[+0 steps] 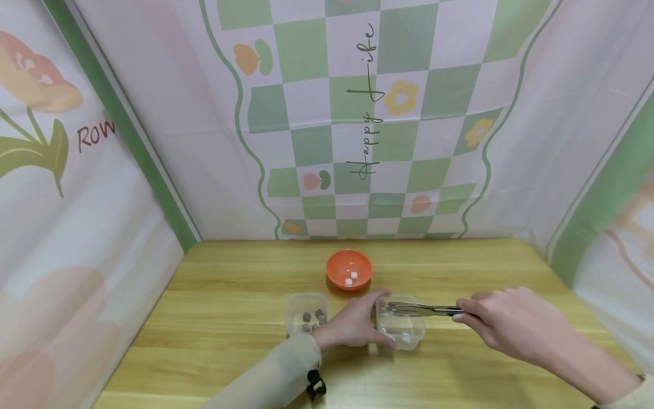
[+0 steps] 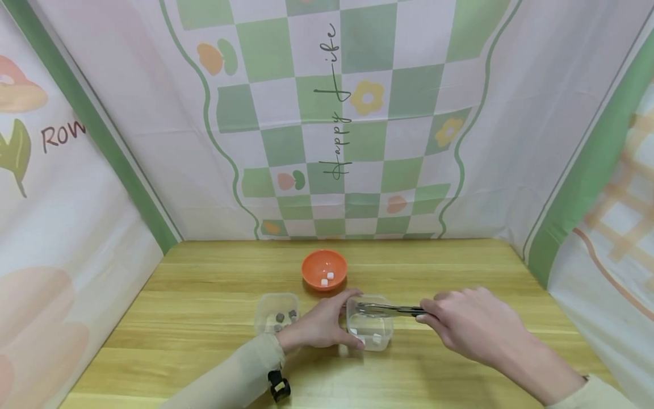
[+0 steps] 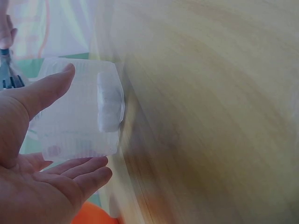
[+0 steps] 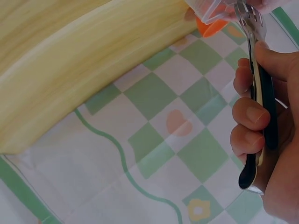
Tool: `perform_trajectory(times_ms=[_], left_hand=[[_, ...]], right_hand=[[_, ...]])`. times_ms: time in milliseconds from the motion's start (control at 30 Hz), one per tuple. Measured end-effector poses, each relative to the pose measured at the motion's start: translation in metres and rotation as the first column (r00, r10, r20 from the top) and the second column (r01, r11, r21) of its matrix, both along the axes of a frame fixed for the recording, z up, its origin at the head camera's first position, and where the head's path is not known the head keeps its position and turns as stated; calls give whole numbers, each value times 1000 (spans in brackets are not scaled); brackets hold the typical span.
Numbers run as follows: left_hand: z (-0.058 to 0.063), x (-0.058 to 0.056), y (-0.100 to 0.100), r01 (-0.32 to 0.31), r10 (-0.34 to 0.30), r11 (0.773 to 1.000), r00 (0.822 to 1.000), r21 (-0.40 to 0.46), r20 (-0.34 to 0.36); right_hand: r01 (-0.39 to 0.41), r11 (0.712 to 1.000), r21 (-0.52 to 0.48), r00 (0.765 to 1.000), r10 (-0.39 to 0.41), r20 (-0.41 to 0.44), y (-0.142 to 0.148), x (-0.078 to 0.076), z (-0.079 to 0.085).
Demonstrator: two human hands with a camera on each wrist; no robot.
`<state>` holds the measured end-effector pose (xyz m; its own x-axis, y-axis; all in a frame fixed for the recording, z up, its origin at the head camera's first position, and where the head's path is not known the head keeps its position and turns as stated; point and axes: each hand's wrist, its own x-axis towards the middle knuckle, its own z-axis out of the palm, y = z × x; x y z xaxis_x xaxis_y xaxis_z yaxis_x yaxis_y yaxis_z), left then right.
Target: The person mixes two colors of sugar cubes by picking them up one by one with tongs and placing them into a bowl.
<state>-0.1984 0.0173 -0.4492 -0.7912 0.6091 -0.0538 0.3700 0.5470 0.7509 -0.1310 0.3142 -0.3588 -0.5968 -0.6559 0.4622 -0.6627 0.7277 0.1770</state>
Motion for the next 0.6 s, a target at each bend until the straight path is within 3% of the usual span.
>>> perform_trajectory(times_ms=[600], left_hand=[[0,0,1,-30,30,999,1000,-23,-9]], right_hand=[[-40,998,-57,997,37,-62,-5,-2,5]])
